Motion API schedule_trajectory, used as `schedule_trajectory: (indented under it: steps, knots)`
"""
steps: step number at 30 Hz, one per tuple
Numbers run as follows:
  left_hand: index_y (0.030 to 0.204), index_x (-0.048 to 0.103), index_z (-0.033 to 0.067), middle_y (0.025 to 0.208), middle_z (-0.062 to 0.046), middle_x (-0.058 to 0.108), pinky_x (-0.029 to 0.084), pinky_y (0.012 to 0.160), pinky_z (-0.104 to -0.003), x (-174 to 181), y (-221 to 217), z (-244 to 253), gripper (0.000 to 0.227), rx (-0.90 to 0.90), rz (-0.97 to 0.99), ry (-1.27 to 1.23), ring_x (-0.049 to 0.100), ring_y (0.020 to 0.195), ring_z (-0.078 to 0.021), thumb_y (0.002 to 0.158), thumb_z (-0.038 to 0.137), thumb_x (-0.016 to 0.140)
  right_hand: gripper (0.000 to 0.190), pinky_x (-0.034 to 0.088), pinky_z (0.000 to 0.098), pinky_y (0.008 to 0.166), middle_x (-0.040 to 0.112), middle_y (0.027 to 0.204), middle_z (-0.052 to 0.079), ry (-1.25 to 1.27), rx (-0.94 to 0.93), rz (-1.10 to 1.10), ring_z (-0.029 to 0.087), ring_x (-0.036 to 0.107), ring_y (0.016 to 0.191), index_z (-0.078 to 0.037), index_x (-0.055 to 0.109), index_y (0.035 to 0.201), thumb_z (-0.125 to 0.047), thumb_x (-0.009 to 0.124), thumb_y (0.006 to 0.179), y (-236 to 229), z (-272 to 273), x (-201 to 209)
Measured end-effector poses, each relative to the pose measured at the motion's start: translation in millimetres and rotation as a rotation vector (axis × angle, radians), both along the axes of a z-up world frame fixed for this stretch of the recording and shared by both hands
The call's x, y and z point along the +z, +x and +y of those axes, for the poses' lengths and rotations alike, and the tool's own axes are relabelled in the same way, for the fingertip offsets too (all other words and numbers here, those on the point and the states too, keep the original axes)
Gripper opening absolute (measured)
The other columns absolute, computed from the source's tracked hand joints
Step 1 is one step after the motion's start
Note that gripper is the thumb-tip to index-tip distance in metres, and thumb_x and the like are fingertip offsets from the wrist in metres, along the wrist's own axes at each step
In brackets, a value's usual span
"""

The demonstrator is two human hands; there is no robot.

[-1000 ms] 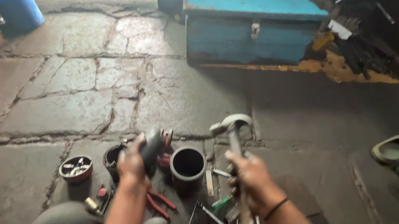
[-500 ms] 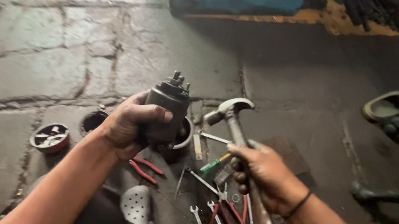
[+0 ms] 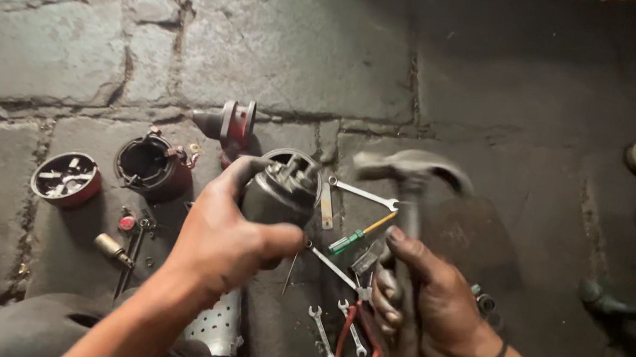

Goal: The person sits on the floor and uses a hammer to repeatedly strike a cylindrical metal component, likely a motor or starter assembly. They rotate the component to hit different sides and occasionally inspect it between strikes. Various tools and parts are scattered on the floor around them.

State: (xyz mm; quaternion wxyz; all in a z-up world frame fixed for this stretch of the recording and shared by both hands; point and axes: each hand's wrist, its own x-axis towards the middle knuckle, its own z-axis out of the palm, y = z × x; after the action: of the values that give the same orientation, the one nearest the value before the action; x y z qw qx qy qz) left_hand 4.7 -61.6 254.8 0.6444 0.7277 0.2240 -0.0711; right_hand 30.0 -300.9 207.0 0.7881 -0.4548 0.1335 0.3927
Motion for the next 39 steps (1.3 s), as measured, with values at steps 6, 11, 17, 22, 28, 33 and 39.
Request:
schedule_trajectory:
  steps: [6,11,17,22,28,33,39]
  knots:
    - [0.124,0.062,0.0086,0.092,-0.014,0.079,0.06,0.077,-0.034,9,-9,-8,0.079,-0.14,-0.078,0.504,0.079,0.086,-0.0231,0.049,0.017,0.085,0.025,0.058,0.0408,0.08,0.06,0.076,0.005,0.175,-0.045,-0.229,0.021,0.066,0.077,-0.003,0.058,0.096,-0.026,0.066,0.096,7,-6,14]
    - [0.119,0.063,0.0074,0.097,-0.016,0.076,0.057,0.078,-0.04,6,-15,-14,0.073,-0.203,-0.178,0.615,0.075,0.09,-0.0328,0.05,0.017,0.086,0.031,0.054,0.035,0.076,0.06,0.076,0.004,0.018,-0.103,-0.149,0.018,0.063,0.077,0.002,0.069,0.113,-0.024,0.069,0.097,6,1,15]
    - [0.12,0.062,0.007,0.099,-0.015,0.075,0.058,0.077,-0.04,0,-19,-22,0.073,-0.239,-0.279,0.609,0.074,0.092,-0.0332,0.052,0.019,0.087,0.029,0.057,0.0277,0.065,0.066,0.082,0.002,-0.172,-0.084,-0.078,0.011,0.066,0.075,-0.002,0.069,0.111,-0.014,0.074,0.084,1,22,18]
    - [0.12,0.062,0.0067,0.099,-0.015,0.075,0.058,0.077,-0.04,2,-20,-24,0.072,-0.209,-0.303,0.611,0.074,0.091,-0.0332,0.055,0.022,0.088,0.024,0.04,0.0243,0.034,0.064,0.077,0.005,-0.118,-0.049,-0.154,0.01,0.056,0.05,-0.001,0.067,0.107,-0.01,0.075,0.087,-5,27,21]
    - [0.119,0.063,0.0043,0.103,-0.016,0.072,0.056,0.081,-0.043,-3,-27,-21,0.069,-0.2,-0.463,0.712,0.071,0.096,-0.0351,0.057,0.023,0.089,0.025,0.04,0.0252,0.031,0.061,0.072,0.005,-0.085,-0.002,-0.153,0.011,0.056,0.045,0.0,0.066,0.107,-0.012,0.074,0.086,-6,29,22]
    - [0.117,0.063,0.0042,0.103,-0.014,0.072,0.055,0.081,-0.044,-3,-28,-20,0.065,-0.21,-0.481,0.733,0.07,0.097,-0.0349,0.061,0.024,0.089,0.026,0.041,0.0261,0.031,0.062,0.07,0.006,-0.166,0.051,-0.215,0.013,0.057,0.044,0.002,0.066,0.108,-0.012,0.074,0.087,-6,33,24]
    - [0.117,0.063,0.0054,0.101,-0.015,0.072,0.056,0.079,-0.043,-1,-27,-18,0.067,-0.208,-0.419,0.673,0.071,0.095,-0.0352,0.057,0.024,0.089,0.029,0.043,0.027,0.031,0.066,0.068,0.009,-0.18,0.063,-0.216,0.015,0.06,0.041,0.003,0.066,0.111,-0.01,0.071,0.086,-3,33,27]
